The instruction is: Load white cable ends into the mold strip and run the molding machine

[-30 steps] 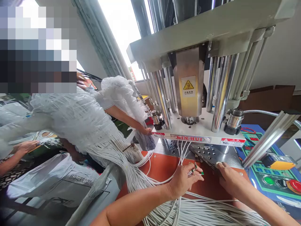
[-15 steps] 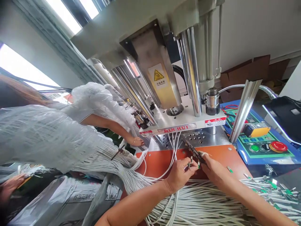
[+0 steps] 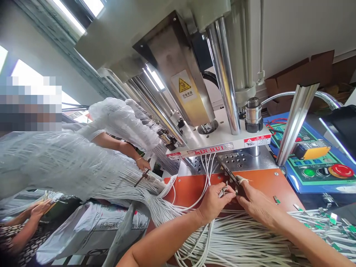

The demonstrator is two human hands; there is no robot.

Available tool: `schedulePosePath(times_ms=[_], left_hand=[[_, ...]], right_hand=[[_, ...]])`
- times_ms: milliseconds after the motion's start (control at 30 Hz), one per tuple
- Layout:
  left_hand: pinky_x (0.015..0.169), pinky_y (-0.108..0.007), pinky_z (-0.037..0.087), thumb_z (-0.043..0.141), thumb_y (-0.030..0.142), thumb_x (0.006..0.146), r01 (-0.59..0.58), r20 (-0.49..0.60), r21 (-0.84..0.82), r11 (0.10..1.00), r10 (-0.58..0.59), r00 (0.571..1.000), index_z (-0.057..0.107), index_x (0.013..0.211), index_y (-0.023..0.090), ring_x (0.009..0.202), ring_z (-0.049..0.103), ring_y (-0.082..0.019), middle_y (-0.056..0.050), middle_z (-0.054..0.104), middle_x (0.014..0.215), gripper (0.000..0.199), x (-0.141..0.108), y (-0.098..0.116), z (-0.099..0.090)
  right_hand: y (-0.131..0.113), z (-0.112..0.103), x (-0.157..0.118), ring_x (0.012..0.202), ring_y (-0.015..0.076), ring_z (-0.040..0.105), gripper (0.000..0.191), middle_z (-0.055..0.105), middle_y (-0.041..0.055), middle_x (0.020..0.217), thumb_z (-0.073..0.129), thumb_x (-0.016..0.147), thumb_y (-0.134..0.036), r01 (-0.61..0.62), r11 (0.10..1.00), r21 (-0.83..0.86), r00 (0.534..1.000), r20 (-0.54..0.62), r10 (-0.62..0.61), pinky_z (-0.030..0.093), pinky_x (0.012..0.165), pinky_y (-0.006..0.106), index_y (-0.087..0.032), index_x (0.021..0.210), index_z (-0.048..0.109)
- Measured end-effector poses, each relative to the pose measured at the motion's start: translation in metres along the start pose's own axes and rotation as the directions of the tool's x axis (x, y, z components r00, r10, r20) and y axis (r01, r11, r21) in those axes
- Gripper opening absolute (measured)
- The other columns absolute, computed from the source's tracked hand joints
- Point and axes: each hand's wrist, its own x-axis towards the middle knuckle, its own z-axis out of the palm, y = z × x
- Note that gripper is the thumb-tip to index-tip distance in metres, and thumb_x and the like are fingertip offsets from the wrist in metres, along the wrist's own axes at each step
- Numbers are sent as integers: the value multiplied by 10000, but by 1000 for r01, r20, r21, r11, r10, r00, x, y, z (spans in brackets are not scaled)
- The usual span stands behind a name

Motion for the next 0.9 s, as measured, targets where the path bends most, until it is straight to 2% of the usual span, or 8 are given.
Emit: schedulePosePath(times_ms=[100, 200, 300, 400, 500, 600, 700, 900], left_hand=[[656, -263, 532, 708, 370, 768, 115, 86, -209, 971, -99, 991, 691, 900, 118, 667, 616, -138, -25, 645, 722, 286, 4, -4, -3], [652, -265, 530, 719, 510, 749, 157, 162, -335, 929, -107, 981, 683, 993, 100, 733, 619, -148, -70, 668, 861, 478, 6, -7, -7], [674, -257, 503, 641, 579, 800, 164, 119, -391, 906, -128, 985, 648, 1070, 80, 734, 609, -136, -91, 686, 876, 568, 6, -11, -11], [629, -254, 479, 576, 569, 841, 180, 15, -341, 923, -187, 982, 554, 1129, 90, 629, 580, -118, -70, 697, 794, 559, 7, -13, -15], [479, -219, 378, 493, 551, 889, 197, -19, -224, 954, -206, 978, 480, 1063, 133, 489, 494, -100, -54, 697, 731, 452, 9, -12, -21], [467, -207, 286, 461, 530, 910, 143, -46, -167, 976, -153, 987, 516, 941, 144, 462, 402, -72, -52, 687, 705, 392, 10, -8, -28], [497, -214, 254, 542, 535, 863, 83, -159, -172, 982, -111, 981, 626, 919, 112, 504, 361, -57, -49, 666, 749, 435, 12, -2, -35], [464, -228, 119, 679, 566, 707, 290, -131, -277, 916, -335, 933, 678, 1014, 76, 442, 261, -44, 55, 466, 513, 578, 16, 1, -38]], right_hand=[[4, 2, 2, 837, 282, 676, 426, 717, 71, 916, 458, 834, -595, -35, 999, -17, 999, -10, 34, 480, 714, 368, -260, 1094, 491], [6, 8, 5, 824, 281, 669, 413, 708, 69, 896, 410, 834, -629, -110, 992, -59, 994, -31, 108, 469, 711, 378, -260, 1017, 451], [7, 11, 6, 883, 287, 669, 418, 701, 72, 977, 383, 847, -621, -108, 991, -75, 993, -44, 105, 468, 730, 389, -270, 1065, 441], [11, 10, 5, 905, 289, 666, 407, 682, 78, 1034, 374, 853, -627, -97, 990, -106, 995, -34, 94, 475, 760, 405, -268, 1033, 436], [17, 11, 5, 827, 274, 675, 367, 692, 47, 911, 389, 856, -636, -41, 993, -109, 999, -40, 37, 483, 745, 392, -275, 915, 417], [19, 12, 5, 788, 269, 675, 344, 697, 28, 846, 423, 844, -624, 9, 996, -85, 996, -90, -16, 481, 718, 380, -283, 898, 419], [13, 13, 4, 798, 280, 658, 353, 692, 39, 856, 406, 833, -626, -43, 994, -100, 997, -73, 36, 463, 725, 396, -280, 897, 384], [5, 10, 3, 821, 280, 631, 355, 667, 55, 912, 310, 853, -622, -99, 985, -142, 994, 21, 103, 432, 758, 408, -276, 932, 311]])
